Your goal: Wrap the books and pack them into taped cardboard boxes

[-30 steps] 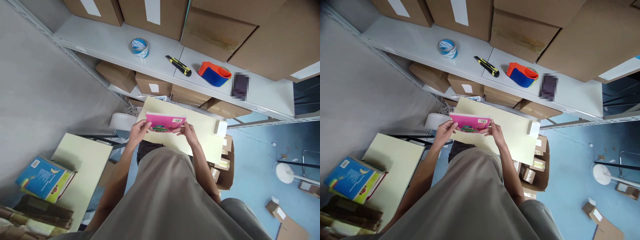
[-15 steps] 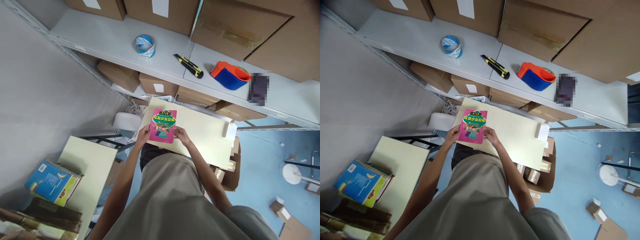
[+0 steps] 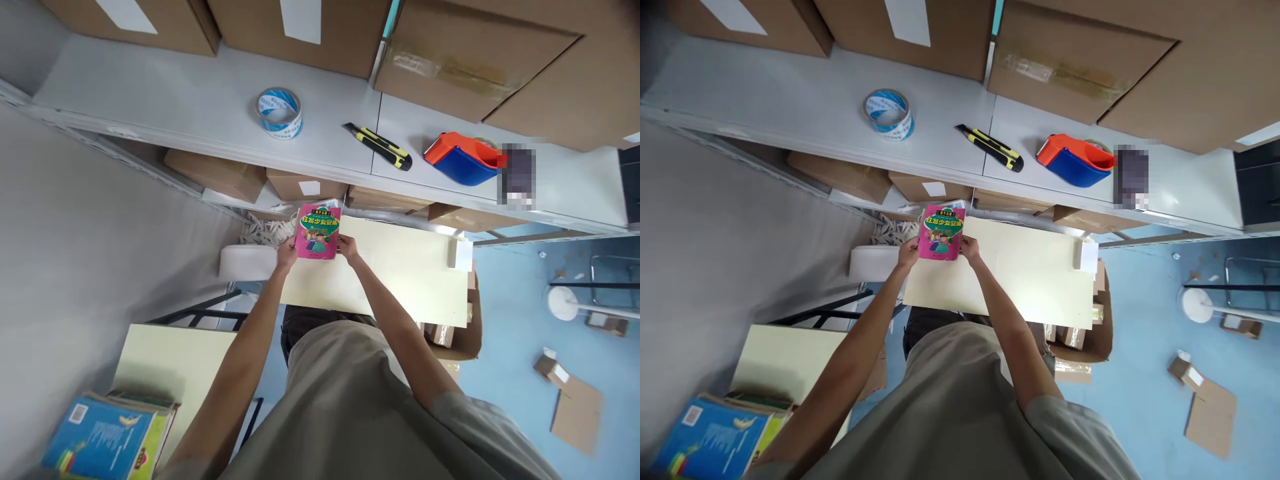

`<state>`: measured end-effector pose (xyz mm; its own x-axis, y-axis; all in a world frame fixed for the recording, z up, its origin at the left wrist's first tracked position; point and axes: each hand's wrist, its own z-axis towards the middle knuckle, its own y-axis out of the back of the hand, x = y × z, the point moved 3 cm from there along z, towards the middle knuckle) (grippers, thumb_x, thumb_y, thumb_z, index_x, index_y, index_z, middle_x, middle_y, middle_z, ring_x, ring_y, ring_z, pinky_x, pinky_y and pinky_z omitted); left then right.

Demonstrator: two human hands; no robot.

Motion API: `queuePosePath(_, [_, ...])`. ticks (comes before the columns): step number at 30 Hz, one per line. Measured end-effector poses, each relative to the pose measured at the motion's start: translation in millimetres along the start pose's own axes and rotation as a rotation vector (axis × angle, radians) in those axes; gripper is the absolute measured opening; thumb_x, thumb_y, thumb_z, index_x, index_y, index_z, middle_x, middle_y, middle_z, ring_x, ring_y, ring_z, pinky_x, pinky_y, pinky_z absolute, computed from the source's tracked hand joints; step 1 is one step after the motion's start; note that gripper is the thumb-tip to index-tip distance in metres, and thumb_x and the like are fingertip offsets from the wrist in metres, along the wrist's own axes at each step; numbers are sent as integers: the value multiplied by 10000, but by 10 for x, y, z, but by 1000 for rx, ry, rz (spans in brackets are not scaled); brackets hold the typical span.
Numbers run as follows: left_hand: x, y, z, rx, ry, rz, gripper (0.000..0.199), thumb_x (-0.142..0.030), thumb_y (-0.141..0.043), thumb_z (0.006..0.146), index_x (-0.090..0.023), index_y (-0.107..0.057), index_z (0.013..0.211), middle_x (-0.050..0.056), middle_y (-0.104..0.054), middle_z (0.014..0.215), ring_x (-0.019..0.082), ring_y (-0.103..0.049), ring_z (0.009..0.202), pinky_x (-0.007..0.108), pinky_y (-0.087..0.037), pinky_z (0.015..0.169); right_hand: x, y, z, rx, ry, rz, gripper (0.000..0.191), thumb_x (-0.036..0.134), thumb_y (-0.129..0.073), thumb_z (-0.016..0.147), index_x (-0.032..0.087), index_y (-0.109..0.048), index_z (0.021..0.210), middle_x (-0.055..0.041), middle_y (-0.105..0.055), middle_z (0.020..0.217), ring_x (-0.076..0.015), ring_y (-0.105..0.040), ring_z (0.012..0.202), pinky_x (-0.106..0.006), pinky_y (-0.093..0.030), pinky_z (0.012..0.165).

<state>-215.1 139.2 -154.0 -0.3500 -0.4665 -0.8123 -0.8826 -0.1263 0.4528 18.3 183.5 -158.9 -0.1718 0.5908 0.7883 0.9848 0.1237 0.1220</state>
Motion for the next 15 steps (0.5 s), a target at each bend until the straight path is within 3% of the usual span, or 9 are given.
queuePosePath(4, [169,87,24,-16,72,69,412,-180,-643,795,-181,-762,1189,87,-812,1119,255,-741,1056,324,-583,923,-148,206,-80,-127,-7,-134,259,372,-694,895,194,-775,1065,-51,-799,922,-208,-778,815,-346,-652,794])
queuePosePath(7, [397,231,-82,-49,146,139,422,-217,-660,828,-178,-743,1240,141,-774,1273,284,-733,1129,375,-564,1009,-299,616,-341,-341,-28,-280,344,390,-682,907,192,-738,1183,-130,-788,1185,-261,-763,1056,-380,-610,954])
queuePosePath(10, [640,351,-280,-21,205,204,326,-321,-708,856,-196,-773,1150,137,-801,1214,296,-749,1083,403,-543,1043,-482,993,-690,-543,-103,-426,505,435,-733,877,155,-667,1292,-238,-656,1433,-347,-638,1310,-453,-522,1114])
queuePosePath(12, [761,386,-402,21,218,230,254,-371,-716,868,-212,-798,1048,122,-828,1119,294,-763,1035,395,-545,1019,-599,1101,-876,-601,-155,-497,517,430,-775,848,124,-667,1251,-286,-625,1436,-383,-582,1360,-486,-469,1167])
queuePosePath(15, [857,391,-496,58,208,256,234,-402,-696,892,-224,-820,982,118,-842,1076,297,-773,1033,377,-546,990,-725,1058,-1007,-594,-181,-557,318,372,-743,871,139,-703,1084,-263,-690,1312,-363,-614,1288,-481,-447,1180])
